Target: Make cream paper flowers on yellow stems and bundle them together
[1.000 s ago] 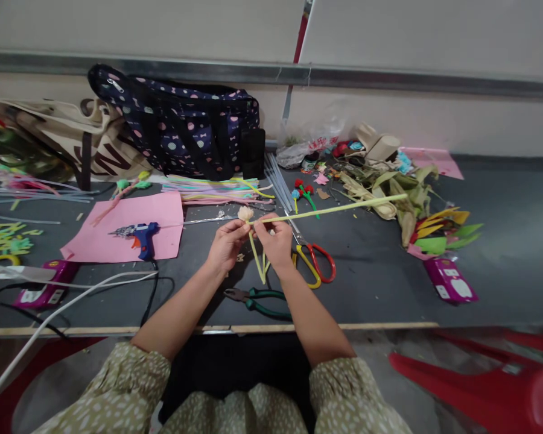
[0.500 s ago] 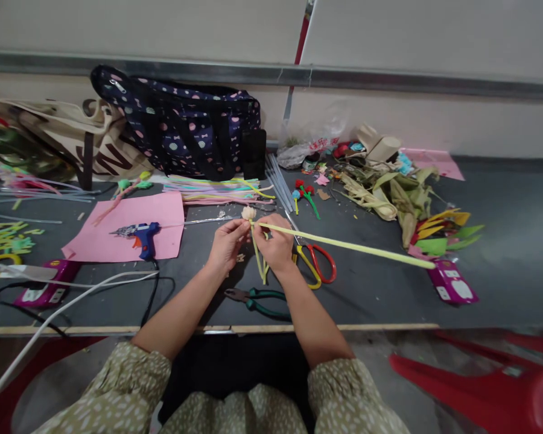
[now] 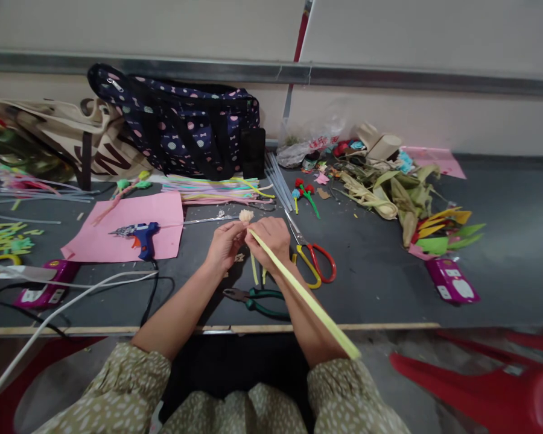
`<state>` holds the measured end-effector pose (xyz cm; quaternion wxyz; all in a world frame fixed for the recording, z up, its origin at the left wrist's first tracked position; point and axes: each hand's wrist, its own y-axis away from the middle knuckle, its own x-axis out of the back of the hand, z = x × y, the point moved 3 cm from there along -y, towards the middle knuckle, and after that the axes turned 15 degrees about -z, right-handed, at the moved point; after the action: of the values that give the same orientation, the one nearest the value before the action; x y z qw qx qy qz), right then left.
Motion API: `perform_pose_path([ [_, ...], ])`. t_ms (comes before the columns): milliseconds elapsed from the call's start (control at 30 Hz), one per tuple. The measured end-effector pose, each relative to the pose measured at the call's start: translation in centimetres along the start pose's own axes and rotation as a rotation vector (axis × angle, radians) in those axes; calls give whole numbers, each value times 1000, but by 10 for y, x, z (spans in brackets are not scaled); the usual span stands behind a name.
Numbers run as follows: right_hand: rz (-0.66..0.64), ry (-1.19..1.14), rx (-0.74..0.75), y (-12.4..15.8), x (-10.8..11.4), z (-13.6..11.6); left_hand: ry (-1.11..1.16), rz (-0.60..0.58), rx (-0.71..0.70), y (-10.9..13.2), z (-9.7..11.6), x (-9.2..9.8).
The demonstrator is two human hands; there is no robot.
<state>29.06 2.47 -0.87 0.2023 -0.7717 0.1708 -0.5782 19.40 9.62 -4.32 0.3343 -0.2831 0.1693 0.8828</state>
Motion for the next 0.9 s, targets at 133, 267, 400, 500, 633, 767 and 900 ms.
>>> perform_pose_path([
  [133,23,-107,-68,-2,2,0,12,3,-13,1,2,-1],
  [267,71,-343,-183,-1,4,3,27,0,-32,2,5,-5],
  [400,87,-660,-336,0,1,7,29,12,-34,3,5,-6],
  [500,79,-920,-425,0,-6,11,26,-4,-72,3,4,-6],
  [633,100,-1176,-484,0,-18,17,23,-35,-123,4,2,-7],
  [767,106,-1096,-467,2,-15,19,33,-59,-101,4,-1,-10],
  [900,135,-814,-400,1,-2,16,9,-60,-81,2,-3,-9],
])
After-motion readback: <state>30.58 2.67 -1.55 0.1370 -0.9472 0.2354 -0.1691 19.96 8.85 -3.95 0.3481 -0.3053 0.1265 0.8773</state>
